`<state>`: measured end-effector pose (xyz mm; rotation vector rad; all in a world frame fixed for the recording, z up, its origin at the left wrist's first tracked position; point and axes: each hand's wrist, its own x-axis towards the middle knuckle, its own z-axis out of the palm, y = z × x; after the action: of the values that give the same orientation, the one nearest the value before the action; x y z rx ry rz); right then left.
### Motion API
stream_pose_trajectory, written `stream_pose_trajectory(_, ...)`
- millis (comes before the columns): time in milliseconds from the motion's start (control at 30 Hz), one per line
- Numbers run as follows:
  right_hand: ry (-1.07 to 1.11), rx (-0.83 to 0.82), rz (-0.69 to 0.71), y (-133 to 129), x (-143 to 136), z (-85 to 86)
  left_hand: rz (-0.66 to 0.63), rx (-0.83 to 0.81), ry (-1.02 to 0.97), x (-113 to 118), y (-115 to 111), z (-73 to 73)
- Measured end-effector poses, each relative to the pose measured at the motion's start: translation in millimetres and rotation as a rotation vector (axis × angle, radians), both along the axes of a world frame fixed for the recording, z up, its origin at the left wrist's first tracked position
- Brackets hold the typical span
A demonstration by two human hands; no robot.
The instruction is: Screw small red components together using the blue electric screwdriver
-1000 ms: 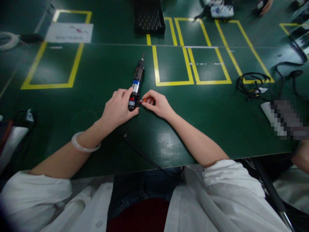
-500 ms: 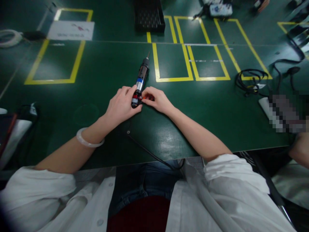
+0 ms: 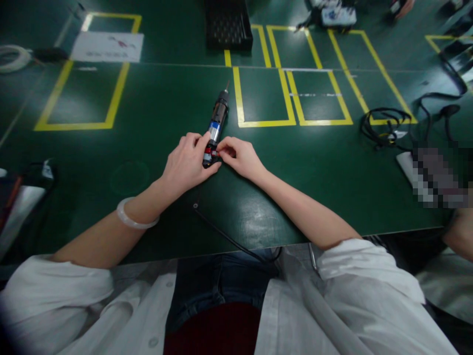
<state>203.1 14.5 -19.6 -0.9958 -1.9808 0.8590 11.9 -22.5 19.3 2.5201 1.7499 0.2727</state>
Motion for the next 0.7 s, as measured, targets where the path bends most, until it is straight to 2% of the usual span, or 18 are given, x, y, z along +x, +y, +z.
stream_pose_trajectory(300, 0.098, -0.026, -0.030, -4.3, 0.4, -7.8, 0.069, 0.012, -0.003, 8.0, 5.3, -1.5)
stream_pose_trajectory(700, 0.101, -0.040, 0.025, -7.2, 2.7, -9.8, 0.074, 0.004, 0.049, -5.2, 8.4, 2.6)
